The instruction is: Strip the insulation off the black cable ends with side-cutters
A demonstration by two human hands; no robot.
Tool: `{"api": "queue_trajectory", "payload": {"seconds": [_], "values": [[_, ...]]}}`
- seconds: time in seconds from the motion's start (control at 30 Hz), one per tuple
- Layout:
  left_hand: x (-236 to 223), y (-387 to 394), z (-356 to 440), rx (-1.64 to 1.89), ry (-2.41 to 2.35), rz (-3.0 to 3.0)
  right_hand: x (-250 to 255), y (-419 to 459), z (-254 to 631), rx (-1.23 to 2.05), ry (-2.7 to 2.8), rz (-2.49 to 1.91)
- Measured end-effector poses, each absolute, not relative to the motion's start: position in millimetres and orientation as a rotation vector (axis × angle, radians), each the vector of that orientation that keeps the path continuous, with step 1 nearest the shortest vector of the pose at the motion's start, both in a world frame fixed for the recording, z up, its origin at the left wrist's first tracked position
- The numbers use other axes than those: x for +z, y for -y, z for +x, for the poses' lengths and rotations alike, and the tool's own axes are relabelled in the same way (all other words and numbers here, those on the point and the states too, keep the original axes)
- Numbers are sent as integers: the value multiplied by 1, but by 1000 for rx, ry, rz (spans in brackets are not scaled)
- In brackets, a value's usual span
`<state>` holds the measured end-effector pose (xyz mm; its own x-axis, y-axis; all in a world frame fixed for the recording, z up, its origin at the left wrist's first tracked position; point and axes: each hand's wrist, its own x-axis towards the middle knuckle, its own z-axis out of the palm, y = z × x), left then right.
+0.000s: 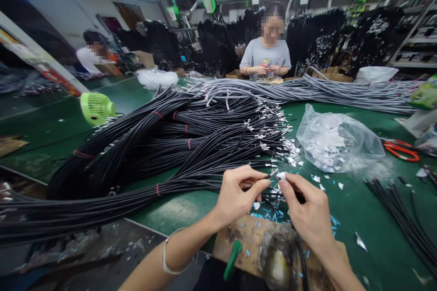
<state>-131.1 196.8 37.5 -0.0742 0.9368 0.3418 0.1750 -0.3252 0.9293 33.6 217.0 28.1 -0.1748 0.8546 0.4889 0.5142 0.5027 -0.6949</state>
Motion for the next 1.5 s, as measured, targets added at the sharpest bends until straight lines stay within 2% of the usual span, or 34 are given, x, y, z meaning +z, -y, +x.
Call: {"api": "queue_trajectory", "payload": {"seconds": [0.27, 0.63, 0.83, 0.97, 1.17, 1.33, 1.5], "values": [[38, -196, -130, 1555, -1359, 1775, 31, -215, 31, 257, 1901, -1105], [34, -196, -126, 1692, -1384, 1883, 30, -215, 31, 210, 1920, -1111], [37, -198, -132, 1415, -1316, 1721, 30, -211, 30, 168, 1909, -1093], [42, -200, -138, 1297, -1156, 1565, 30, -214, 32, 262, 1843, -1166], [36, -194, -128, 1574, -1280, 1954, 29, -219, 36, 646, 1630, -1229], [31, -193, -124, 1575, -1296, 2058, 29, -218, 33, 621, 1642, -1169], [38, -194, -129, 1433, -1312, 2011, 34, -217, 33, 509, 1803, -990]]}}
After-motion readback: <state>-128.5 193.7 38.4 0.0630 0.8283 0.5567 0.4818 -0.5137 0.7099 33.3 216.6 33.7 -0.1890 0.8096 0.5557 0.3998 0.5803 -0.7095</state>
